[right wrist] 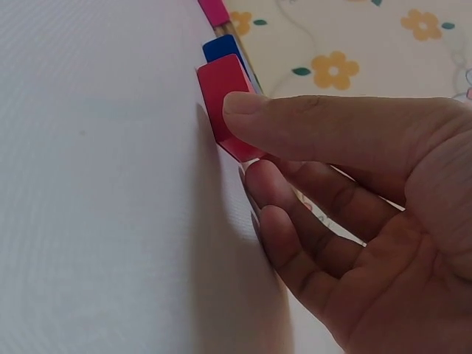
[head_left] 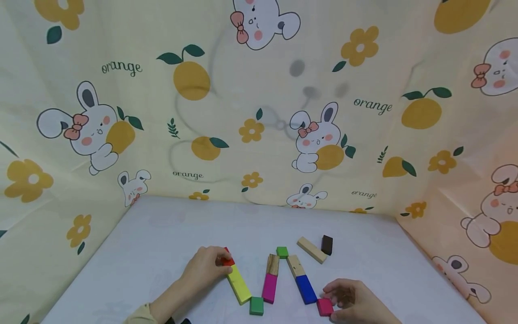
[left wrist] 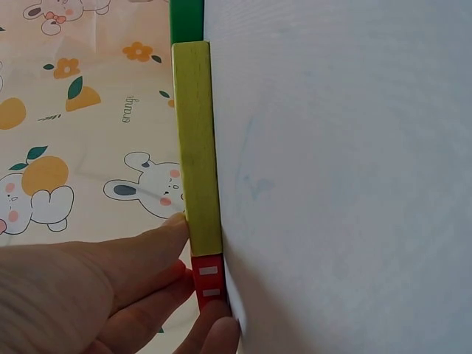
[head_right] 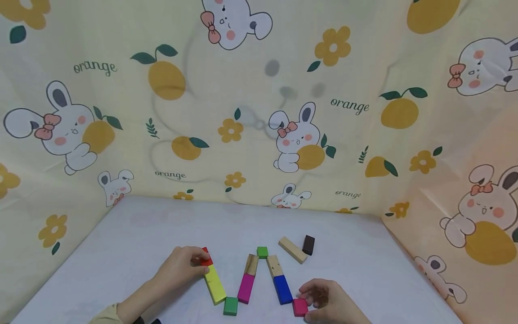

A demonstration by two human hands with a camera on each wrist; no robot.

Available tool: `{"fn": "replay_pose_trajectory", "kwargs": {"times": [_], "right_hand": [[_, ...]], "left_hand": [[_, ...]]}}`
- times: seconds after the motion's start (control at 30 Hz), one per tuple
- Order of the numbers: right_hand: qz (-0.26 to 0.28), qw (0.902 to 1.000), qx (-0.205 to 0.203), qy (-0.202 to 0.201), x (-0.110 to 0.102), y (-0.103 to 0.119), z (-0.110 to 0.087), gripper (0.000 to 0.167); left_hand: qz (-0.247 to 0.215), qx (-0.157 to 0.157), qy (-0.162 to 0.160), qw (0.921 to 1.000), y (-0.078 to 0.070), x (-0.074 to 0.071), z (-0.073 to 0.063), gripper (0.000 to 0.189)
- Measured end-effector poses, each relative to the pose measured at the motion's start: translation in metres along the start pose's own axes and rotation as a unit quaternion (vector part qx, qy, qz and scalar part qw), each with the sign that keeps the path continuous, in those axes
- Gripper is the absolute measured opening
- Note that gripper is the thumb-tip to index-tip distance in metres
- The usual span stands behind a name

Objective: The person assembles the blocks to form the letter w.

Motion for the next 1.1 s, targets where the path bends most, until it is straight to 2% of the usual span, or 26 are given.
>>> {"fn": "replay_pose_trajectory", "kwargs": {"times": [0.83,1.1], "right_hand": [[-0.003,1.0000,0.002,-0.003,0.0011,0.0002,-0.0010,0.046],[-0.005,1.0000,-0.003,0.000,0.0010,0.0004,-0.0012,0.044]], "left_hand": [[0.002,-0.006,0.000,1.0000,0.0019,0.0011,0.0012,0.018],[0.005,-0.002,0.002,1.0000,-0.0017,-0.0006,-0.0002,0.019]]}}
Point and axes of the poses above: each hand's wrist, its own z-axis towards the middle knuckle, its own x-axis out of the palm, y = z × x, the point moved 5 cm from there along z, towards the middle knuckle, and after that the axes turned 10 degrees about -z, right-handed, at the moved point
